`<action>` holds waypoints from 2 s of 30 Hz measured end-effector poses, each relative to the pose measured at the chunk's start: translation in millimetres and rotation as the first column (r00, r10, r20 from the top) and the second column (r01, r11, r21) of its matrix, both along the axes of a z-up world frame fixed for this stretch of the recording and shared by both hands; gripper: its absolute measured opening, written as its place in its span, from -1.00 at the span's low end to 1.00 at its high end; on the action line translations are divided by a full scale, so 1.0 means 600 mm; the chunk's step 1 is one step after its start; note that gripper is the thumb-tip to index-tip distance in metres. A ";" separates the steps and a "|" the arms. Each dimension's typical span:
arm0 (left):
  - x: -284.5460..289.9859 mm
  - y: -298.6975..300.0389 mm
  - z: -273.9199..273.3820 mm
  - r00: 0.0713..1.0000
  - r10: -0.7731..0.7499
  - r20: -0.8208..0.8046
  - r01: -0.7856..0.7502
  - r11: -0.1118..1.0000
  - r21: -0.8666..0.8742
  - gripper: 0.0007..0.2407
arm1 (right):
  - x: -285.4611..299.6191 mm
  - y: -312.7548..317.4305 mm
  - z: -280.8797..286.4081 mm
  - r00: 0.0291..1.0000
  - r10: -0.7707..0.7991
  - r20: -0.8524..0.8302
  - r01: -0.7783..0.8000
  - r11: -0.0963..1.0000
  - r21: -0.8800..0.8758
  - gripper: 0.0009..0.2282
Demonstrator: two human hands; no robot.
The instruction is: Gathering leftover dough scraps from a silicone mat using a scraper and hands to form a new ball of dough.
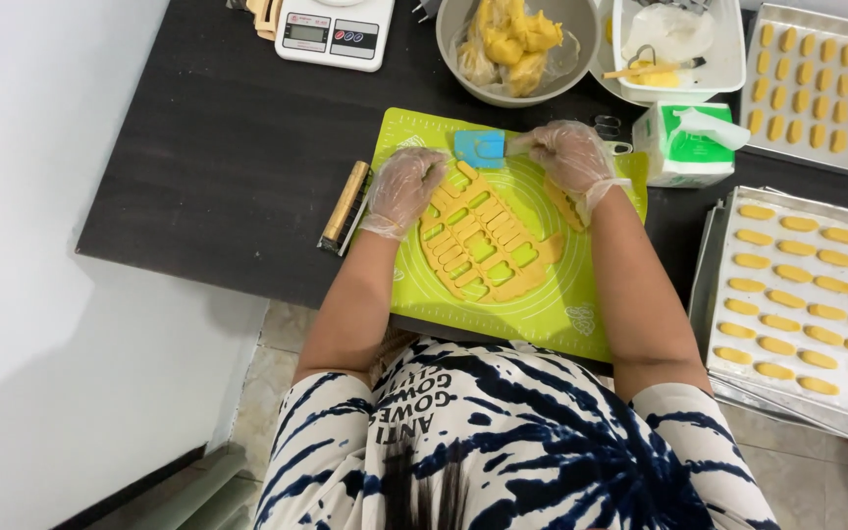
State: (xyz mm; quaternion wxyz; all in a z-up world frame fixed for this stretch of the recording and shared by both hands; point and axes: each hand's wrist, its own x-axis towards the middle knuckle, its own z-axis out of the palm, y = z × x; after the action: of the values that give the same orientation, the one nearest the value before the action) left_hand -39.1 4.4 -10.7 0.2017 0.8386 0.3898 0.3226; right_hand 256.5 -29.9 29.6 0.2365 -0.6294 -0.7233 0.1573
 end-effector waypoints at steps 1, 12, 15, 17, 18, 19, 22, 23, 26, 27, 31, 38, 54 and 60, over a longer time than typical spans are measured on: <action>0.001 -0.002 0.005 1.000 0.001 0.000 -0.001 1.000 0.000 -0.77 | 0.000 -0.001 0.002 1.000 0.001 0.000 -0.001 1.000 0.000 -0.88; 0.006 -0.008 0.023 0.998 0.014 -0.059 -0.016 0.999 -0.034 -0.73 | 0.047 0.015 -0.057 0.995 -0.001 0.098 -0.013 0.990 0.141 -0.93; 0.006 -0.004 0.010 0.995 0.033 -0.094 -0.035 0.999 -0.017 -0.71 | 0.026 -0.004 -0.016 0.961 -0.061 0.271 0.010 0.983 0.184 -0.96; 0.002 0.001 0.002 0.996 0.013 -0.089 -0.017 0.999 -0.036 -0.69 | 0.007 -0.008 0.008 0.976 -0.071 0.205 0.050 0.993 0.107 -0.93; 0.001 0.004 -0.001 0.997 -0.006 -0.083 0.001 0.998 -0.055 -0.67 | -0.003 -0.009 0.021 0.986 -0.086 0.140 0.083 0.996 0.028 -0.89; 0.000 0.006 -0.001 0.997 -0.006 -0.083 0.002 0.999 -0.054 -0.67 | -0.002 -0.006 0.022 0.986 -0.086 0.140 0.083 0.996 0.029 -0.89; 0.000 0.006 0.002 0.992 -0.009 -0.124 0.007 1.000 -0.020 -0.68 | -0.002 0.000 0.028 0.981 -0.005 0.196 -0.003 0.999 0.043 -0.89; 0.001 0.004 0.005 0.994 -0.014 -0.106 0.010 0.999 -0.031 -0.67 | -0.004 0.002 0.030 0.981 0.003 0.193 -0.010 0.999 0.033 -0.89; 0.002 -0.005 0.020 0.995 -0.013 -0.094 0.009 0.999 -0.036 -0.66 | 0.003 0.007 0.020 0.995 0.040 0.097 -0.041 0.999 0.007 -0.86; 0.002 -0.008 0.026 0.995 -0.005 -0.099 0.002 1.000 -0.030 -0.66 | 0.007 0.010 0.015 0.998 0.070 0.003 -0.070 0.998 -0.008 -0.83; 0.004 -0.008 0.022 0.994 -0.005 -0.109 0.002 1.000 -0.025 -0.68 | 0.014 -0.005 0.014 0.997 0.083 -0.003 -0.083 0.996 0.026 -0.86; 0.006 -0.010 0.032 0.987 -0.064 -0.150 0.061 0.998 -0.028 -0.67 | 0.021 -0.019 0.025 0.994 0.093 -0.061 -0.087 0.992 0.092 -0.87; 0.046 -0.004 0.016 0.988 -0.004 -0.153 -0.001 1.000 -0.028 -0.66 | 0.015 -0.074 0.048 0.963 -0.075 0.259 0.020 0.978 0.206 -0.92; 0.051 0.012 -0.017 0.992 0.011 -0.128 -0.016 0.999 -0.037 -0.65 | -0.035 -0.114 0.113 0.958 -0.170 0.233 0.129 0.975 0.180 -0.84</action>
State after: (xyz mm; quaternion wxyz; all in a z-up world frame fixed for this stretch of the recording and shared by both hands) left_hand -8.3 11.9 -21.0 0.1902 0.8508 0.4138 0.2621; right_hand 235.3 -98.1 97.6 0.2064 -0.6756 -0.7078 -0.0003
